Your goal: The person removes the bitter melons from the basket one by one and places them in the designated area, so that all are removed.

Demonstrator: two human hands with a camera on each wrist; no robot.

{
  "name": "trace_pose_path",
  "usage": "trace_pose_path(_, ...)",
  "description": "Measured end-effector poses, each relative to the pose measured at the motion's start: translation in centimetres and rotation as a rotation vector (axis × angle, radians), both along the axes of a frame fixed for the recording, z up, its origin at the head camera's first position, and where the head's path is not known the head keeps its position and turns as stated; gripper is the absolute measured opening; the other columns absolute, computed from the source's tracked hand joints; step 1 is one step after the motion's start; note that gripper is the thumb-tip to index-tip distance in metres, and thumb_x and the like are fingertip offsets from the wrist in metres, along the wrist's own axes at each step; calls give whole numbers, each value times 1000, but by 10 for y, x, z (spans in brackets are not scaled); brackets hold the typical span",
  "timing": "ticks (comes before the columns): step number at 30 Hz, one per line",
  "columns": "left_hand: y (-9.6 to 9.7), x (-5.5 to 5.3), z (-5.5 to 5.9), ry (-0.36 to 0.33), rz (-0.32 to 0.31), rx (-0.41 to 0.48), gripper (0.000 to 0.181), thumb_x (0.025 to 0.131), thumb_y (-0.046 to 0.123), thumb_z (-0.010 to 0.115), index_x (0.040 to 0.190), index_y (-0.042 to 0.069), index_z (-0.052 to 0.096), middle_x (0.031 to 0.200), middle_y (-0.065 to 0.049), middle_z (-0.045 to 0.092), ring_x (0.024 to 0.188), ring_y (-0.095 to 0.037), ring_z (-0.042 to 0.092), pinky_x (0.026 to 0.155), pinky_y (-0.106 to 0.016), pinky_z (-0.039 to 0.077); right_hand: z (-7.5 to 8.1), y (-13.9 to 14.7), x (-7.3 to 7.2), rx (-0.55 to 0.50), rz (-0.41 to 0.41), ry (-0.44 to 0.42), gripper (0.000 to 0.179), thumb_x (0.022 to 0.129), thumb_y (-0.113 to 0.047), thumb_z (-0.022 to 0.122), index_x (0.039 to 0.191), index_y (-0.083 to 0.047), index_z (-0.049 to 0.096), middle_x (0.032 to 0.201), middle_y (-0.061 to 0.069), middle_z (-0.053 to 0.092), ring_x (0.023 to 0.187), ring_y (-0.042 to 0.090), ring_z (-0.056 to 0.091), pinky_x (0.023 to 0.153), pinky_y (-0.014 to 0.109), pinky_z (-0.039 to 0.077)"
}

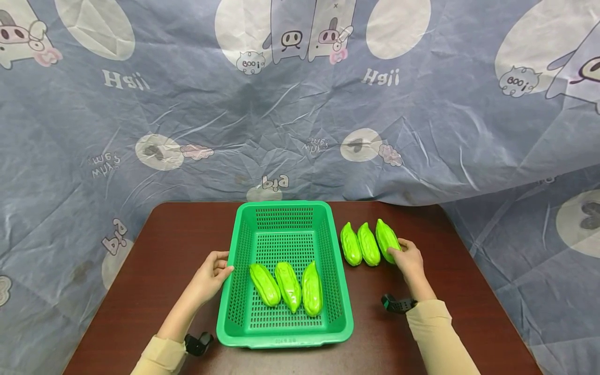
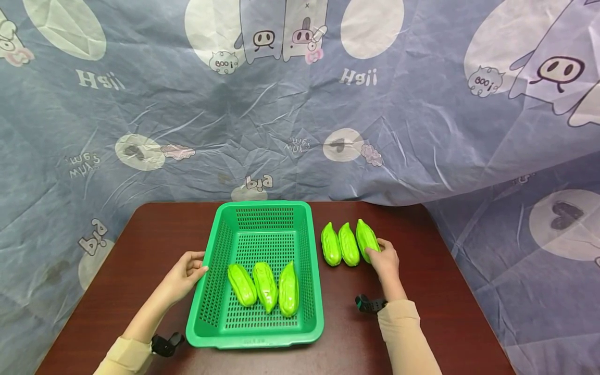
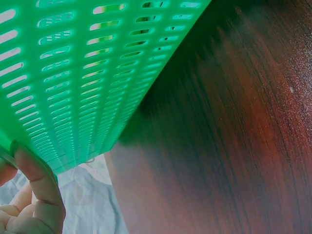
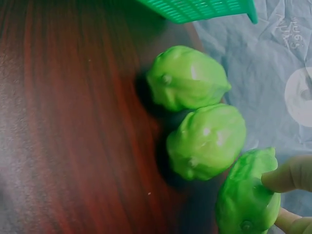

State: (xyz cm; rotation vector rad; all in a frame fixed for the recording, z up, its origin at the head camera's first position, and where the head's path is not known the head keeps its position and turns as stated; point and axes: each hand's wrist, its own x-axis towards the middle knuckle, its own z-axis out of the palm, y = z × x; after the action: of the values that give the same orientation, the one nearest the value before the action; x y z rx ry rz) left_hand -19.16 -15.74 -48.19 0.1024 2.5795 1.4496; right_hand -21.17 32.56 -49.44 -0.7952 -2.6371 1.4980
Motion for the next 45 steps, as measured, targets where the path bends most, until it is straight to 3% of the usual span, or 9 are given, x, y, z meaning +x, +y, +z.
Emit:
trace_pose_path(7,0,0,0,0,0,2,42,101,9,55,140,-2,41,111,-18,63,95,-22,63,75,-31,49,-11,2,3,-1,0,-13,67,91,-13,55,149,8,30,142,33,41,126,42,43,101,52,41)
trace_pose_path(22,1,1,-1,-10,16,8,43,101,11,55,140,-1,41,108,-16,63,87,-16,60,72,-29,47,-18,0,7,18,1,-9,67,89,-13,57,148,9,33,141,34,43,125,45,44,100,51,42)
trace_pose_path(30,1,1,0,-6,16,-1,43,102,11,55,140,-1,41,110,-17,63,92,-21,63,74,-31,48,-16,1,7,14,41,-39,70,95,-16,57,151,9,24,151,34,29,137,48,31,111,56,31)
trace_pose_path(38,1,1,0,-7,13,-2,43,101,11,55,141,-1,41,109,-17,63,91,-20,63,74,-31,48,-19,3,6,-1,33,-35,73,95,-17,59,151,10,22,151,34,31,138,46,33,112,54,31)
trace_pose_path(45,1,1,0,3,13,-7,43,101,10,55,140,-1,41,110,-17,63,93,-20,63,75,-32,50,-11,4,10,84,34,-34,70,94,-22,59,150,8,28,147,35,35,136,47,34,110,56,32)
